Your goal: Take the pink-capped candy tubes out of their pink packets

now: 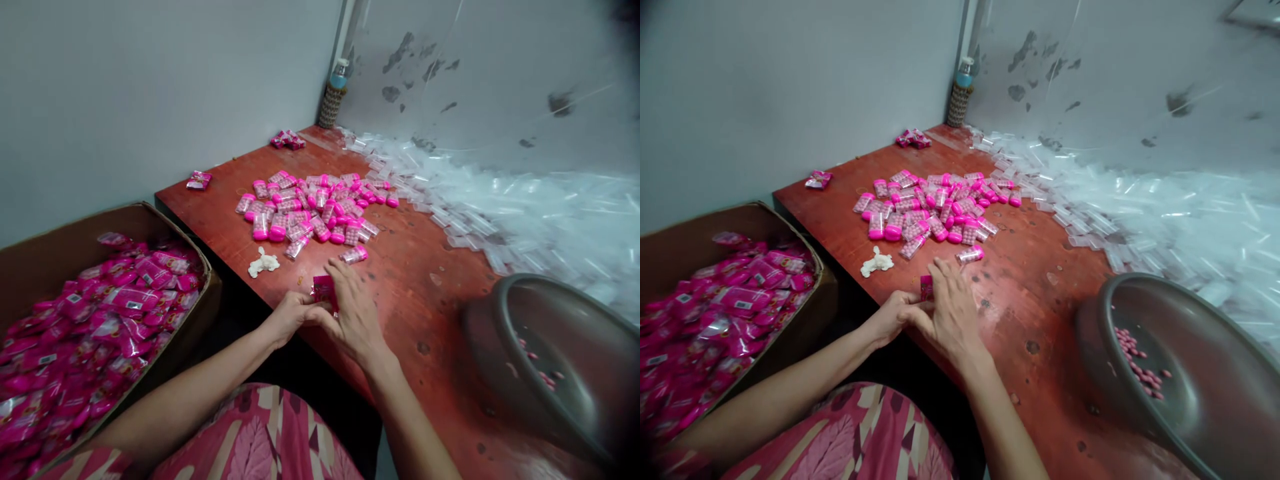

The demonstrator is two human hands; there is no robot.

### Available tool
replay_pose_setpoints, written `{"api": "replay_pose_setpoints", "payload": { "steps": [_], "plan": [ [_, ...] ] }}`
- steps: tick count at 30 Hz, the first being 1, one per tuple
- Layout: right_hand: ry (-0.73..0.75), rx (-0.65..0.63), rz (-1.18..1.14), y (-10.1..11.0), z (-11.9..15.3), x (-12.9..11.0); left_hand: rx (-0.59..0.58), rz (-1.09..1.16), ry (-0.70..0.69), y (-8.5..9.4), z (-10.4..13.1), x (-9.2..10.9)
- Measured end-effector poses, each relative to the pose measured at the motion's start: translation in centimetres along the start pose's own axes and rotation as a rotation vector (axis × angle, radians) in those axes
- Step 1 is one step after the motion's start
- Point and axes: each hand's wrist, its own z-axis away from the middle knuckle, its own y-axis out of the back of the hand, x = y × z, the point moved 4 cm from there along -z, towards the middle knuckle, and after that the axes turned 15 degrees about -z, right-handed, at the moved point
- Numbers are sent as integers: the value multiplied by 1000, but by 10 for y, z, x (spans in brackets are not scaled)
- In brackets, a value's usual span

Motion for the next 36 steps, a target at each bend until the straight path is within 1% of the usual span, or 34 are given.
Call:
{"api": "replay_pose_setpoints", "payload": {
  "steps": [1, 3, 6, 9, 12, 15, 18, 19, 20, 21, 22, 23, 25, 26, 27, 28, 29, 31, 33, 35, 36],
  "plan": [
    [9, -55, 57, -5, -4, -1, 4, -4, -6, 0, 0, 0],
    [-22, -100, 130, -17, -9, 1, 9, 0, -12, 1, 0, -1],
    [-61, -71, 162, -29, -9, 6, 0, 8, -5, 3, 1, -2],
    [-67, -44, 160, -33, -8, 10, -9, 31, -10, 4, 1, 0],
    [-90, -48, 152, -34, -9, 14, -5, 96, -47, 3, 0, 2],
    [-118, -47, 133, -37, -12, 15, 3, 156, -59, 1, 0, 0],
    [-98, -63, 28, -40, -15, 10, 29, 169, -67, 2, 5, -1],
    [-72, -60, -26, -39, -16, 7, 70, 181, -85, 7, 9, 1],
    [-47, -44, -81, -35, -17, 5, 136, 207, -118, 14, 15, 5],
    [-33, -6, -130, -29, -17, 4, 221, 248, -166, 25, 22, 11],
    [-38, 49, -170, -21, -17, 4, 341, 303, -238, 40, 31, 18],
    [-67, 118, -205, -12, -16, 8, 431, 358, -325, 54, 41, 27],
    [-186, 266, -267, 7, -12, 21, 593, 397, -492, 80, 56, 42],
    [-259, 329, -293, 15, -8, 29, 638, 372, -539, 88, 60, 47],
    [-331, 377, -313, 21, -3, 38, 656, 322, -558, 92, 60, 50],
    [-394, 408, -331, 24, 1, 46, 649, 227, -548, 91, 56, 51],
    [-443, 424, -346, 26, 6, 53, 619, 92, -521, 85, 49, 49],
    [-487, 411, -365, 24, 14, 61, 511, -264, -463, 63, 29, 42],
    [-492, 382, -371, 20, 20, 62, 404, -596, -490, 37, 10, 33],
    [-507, 359, -366, 17, 25, 61, 364, -823, -541, 18, -5, 24],
    [-524, 351, -364, 15, 28, 61, 363, -908, -564, 13, -10, 20]
  ]
}}
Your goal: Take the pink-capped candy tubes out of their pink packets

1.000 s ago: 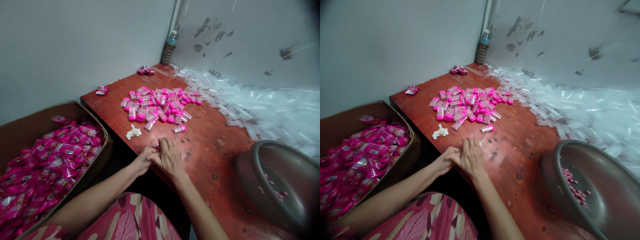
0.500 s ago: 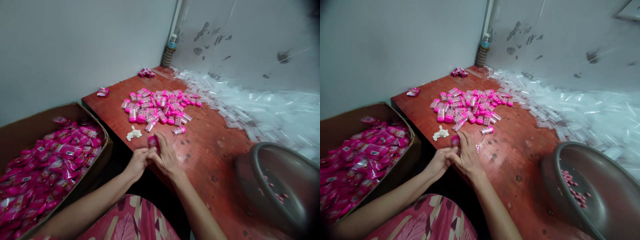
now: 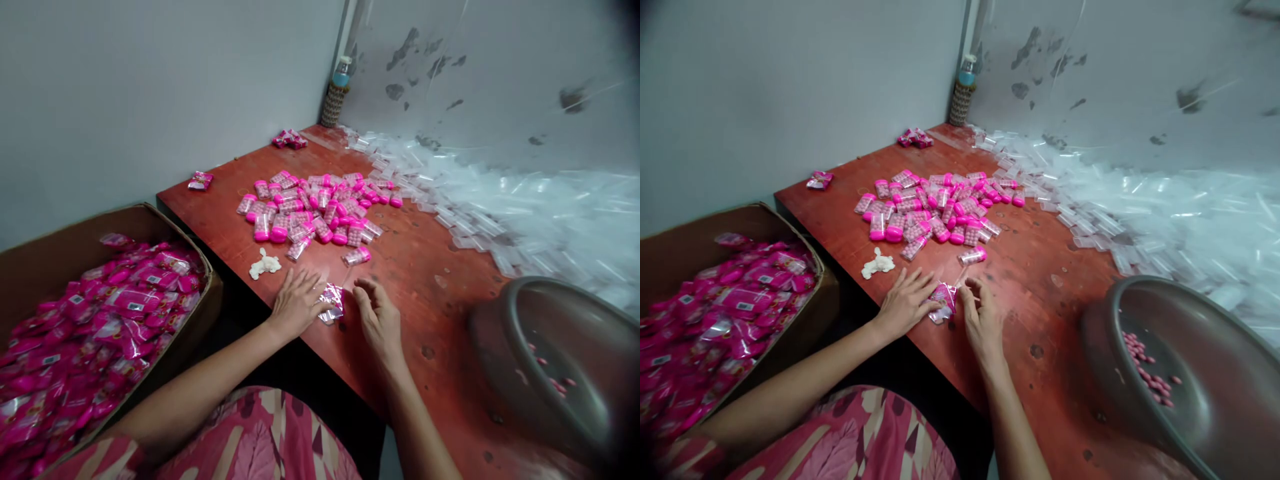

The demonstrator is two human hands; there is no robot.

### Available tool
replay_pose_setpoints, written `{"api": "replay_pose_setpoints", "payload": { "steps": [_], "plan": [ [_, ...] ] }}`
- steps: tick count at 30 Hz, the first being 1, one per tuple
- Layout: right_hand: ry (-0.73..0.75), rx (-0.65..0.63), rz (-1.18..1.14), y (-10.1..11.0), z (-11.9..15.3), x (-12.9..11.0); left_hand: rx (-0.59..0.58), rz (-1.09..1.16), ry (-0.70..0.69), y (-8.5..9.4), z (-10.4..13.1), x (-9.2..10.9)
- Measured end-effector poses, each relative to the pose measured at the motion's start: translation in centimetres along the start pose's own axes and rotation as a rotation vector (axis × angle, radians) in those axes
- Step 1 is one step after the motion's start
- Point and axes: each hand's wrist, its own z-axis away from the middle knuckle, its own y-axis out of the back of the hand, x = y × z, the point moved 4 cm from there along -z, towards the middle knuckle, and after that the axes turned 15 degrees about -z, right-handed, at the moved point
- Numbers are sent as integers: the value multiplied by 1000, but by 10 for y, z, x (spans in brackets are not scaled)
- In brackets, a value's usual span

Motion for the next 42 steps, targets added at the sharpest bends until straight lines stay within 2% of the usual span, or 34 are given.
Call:
{"api": "replay_pose_setpoints", "payload": {
  "steps": [3, 7, 10, 12, 14, 16, 20, 22, 24, 28, 31, 34, 37, 39, 42],
  "plan": [
    [-50, -23, 4, 0, 4, 5, 14, -196, -88, -10, -1, -3],
    [-63, -71, -41, -7, 2, 11, 31, -373, -192, -10, 0, -7],
    [-102, -111, -186, -16, 0, 13, 70, -406, -257, -8, 1, -5],
    [-155, -120, -350, -22, -2, 13, 107, -330, -269, -4, 2, -1],
    [-197, -96, -502, -26, -3, 10, 134, -174, -186, 2, 2, 1],
    [-220, -66, -598, -29, -3, 6, 111, 47, 3, 8, 2, -2],
    [-271, -126, -601, -38, -1, 1, -159, 509, 344, 1, 7, -6],
    [-268, -156, -504, -39, -4, 1, -225, 674, 457, -4, 10, -8],
    [-210, -132, -289, -34, -14, -1, -207, 764, 544, -6, 11, -11],
    [-79, 26, 464, -13, -50, -13, -143, 799, 637, -3, 12, -15],
    [-144, 87, 852, -11, -73, -21, -121, 821, 672, 0, 15, -15],
    [-193, 69, 994, -21, -86, -23, -93, 855, 707, 3, 16, -17],
    [-181, -12, 1068, -28, -91, -17, -42, 912, 750, 5, 16, -22],
    [-176, -63, 1083, -24, -93, -12, -26, 981, 778, 5, 15, -24],
    [-198, -89, 1093, -6, -88, -6, -18, 1132, 823, 5, 12, -24]
  ]
}}
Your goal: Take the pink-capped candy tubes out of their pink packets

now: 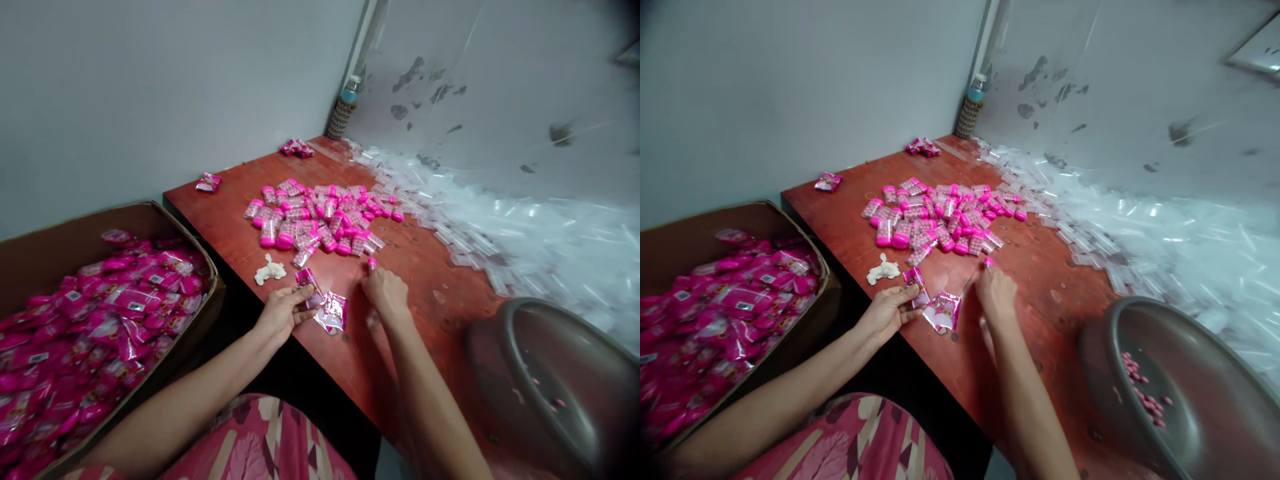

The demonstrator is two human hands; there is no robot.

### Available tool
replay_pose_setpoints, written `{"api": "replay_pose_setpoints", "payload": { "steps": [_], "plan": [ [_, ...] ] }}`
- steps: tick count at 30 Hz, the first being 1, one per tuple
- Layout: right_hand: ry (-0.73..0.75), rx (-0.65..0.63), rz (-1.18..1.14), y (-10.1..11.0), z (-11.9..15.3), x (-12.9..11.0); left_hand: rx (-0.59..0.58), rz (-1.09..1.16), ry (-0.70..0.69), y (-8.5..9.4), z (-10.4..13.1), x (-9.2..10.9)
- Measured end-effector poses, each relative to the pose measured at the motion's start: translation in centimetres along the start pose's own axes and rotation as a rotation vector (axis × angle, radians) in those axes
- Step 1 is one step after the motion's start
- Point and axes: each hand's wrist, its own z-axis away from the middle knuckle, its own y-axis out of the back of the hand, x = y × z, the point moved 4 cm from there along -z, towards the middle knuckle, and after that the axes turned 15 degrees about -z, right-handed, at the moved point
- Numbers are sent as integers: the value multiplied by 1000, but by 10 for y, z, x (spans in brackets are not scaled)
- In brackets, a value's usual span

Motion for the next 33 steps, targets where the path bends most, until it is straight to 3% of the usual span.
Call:
{"api": "replay_pose_setpoints", "payload": {
  "steps": [3, 5, 7, 11, 17, 23, 31, 33],
  "plan": [
    [42, -17, -106, 2, 22, 14, 0, 135, 53, -4, -1, 2],
    [126, -86, -479, -3, 51, 13, 17, 200, 79, -7, -1, 2],
    [117, -231, -925, -15, 85, 7, 28, 240, 84, -10, -2, 2],
    [34, -288, -1311, -38, 138, -15, 16, 290, 40, -16, -6, -2],
    [-12, -233, -1444, -53, 145, -25, -37, 209, -29, -29, 1, -2],
    [26, -337, -1530, -59, 141, -23, -126, 71, -112, -32, 6, 1],
    [18, -213, -1423, -57, 143, -21, -247, -64, -88, -32, 2, -2],
    [1, -267, -1483, -57, 142, -22, -270, -123, -86, -33, 2, -1]
  ]
}}
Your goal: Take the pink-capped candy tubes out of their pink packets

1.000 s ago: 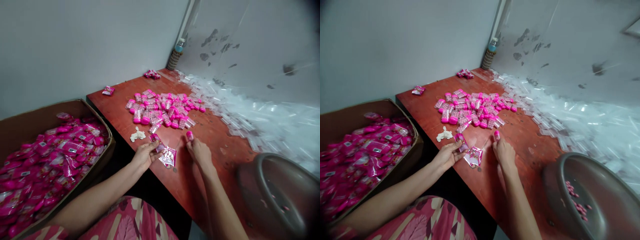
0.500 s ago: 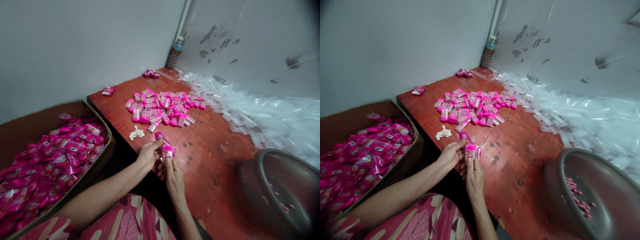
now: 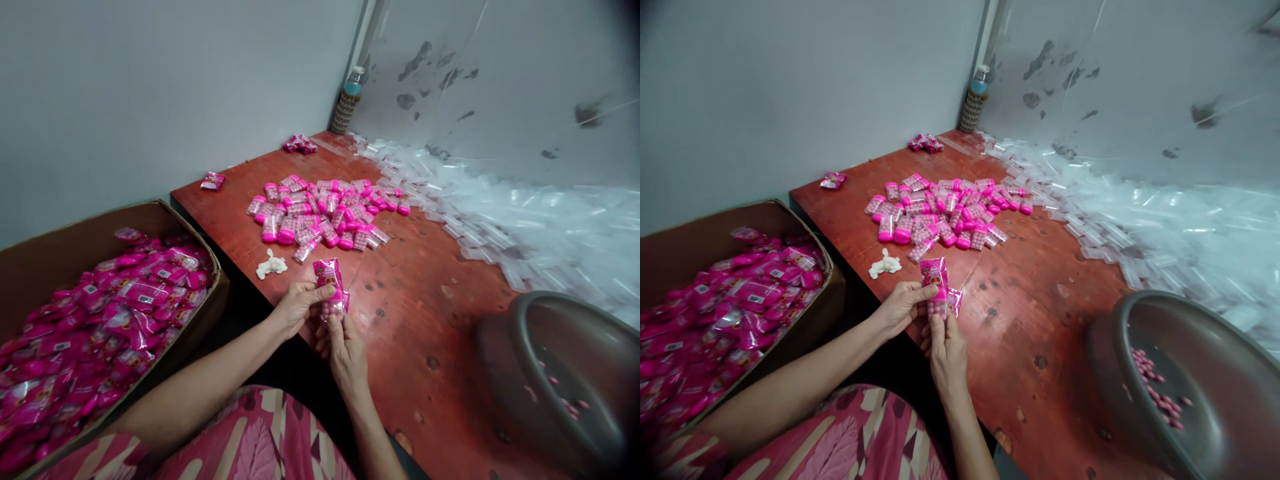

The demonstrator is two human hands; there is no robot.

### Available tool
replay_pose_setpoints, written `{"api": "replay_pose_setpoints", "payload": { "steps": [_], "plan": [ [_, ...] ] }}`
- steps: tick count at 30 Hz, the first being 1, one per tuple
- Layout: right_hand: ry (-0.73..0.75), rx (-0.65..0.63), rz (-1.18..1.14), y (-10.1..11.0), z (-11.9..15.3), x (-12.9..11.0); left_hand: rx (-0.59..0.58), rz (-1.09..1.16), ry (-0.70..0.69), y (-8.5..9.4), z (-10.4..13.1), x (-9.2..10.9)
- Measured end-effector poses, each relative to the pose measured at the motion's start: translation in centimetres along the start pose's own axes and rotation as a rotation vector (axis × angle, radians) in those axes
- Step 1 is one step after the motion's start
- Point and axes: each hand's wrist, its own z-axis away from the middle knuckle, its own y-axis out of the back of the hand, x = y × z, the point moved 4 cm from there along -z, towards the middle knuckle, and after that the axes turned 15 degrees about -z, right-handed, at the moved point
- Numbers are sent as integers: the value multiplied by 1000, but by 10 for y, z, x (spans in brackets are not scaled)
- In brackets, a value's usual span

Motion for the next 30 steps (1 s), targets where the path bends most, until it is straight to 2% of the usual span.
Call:
{"api": "replay_pose_setpoints", "payload": {
  "steps": [4, 7, 9, 13, 18, 19, 20, 22, 24, 25, 27, 28, 30],
  "plan": [
    [-102, -84, -228, -3, -5, 1, -57, -98, 24, -3, 0, -2],
    [-4, -8, -133, 0, -8, -4, -85, -152, 41, -6, 1, -7],
    [52, 0, -83, 0, -7, -6, -72, -145, 49, -5, 3, -8],
    [48, -47, -203, 2, -2, -6, 0, -42, 30, 2, 6, -6],
    [60, -41, -265, 3, -5, -8, -90, -46, 25, -5, 14, -9],
    [59, -47, -273, 1, -7, -9, -76, -40, 7, -5, 18, -8],
    [56, -53, -279, 0, -8, -10, -25, -25, -30, -1, 23, -5],
    [49, -56, -273, -2, -11, -12, 166, 24, -165, 16, 38, 6],
    [53, -43, -244, 0, -14, -15, 376, 72, -365, 40, 58, 20],
    [60, -31, -227, 3, -16, -17, 429, 71, -470, 51, 67, 26],
    [77, 7, -198, 13, -20, -19, 472, -37, -610, 65, 77, 36],
    [85, 32, -188, 18, -22, -20, 471, -165, -630, 66, 77, 37],
    [93, 83, -165, 28, -26, -21, 429, -518, -608, 58, 64, 36]
  ]
}}
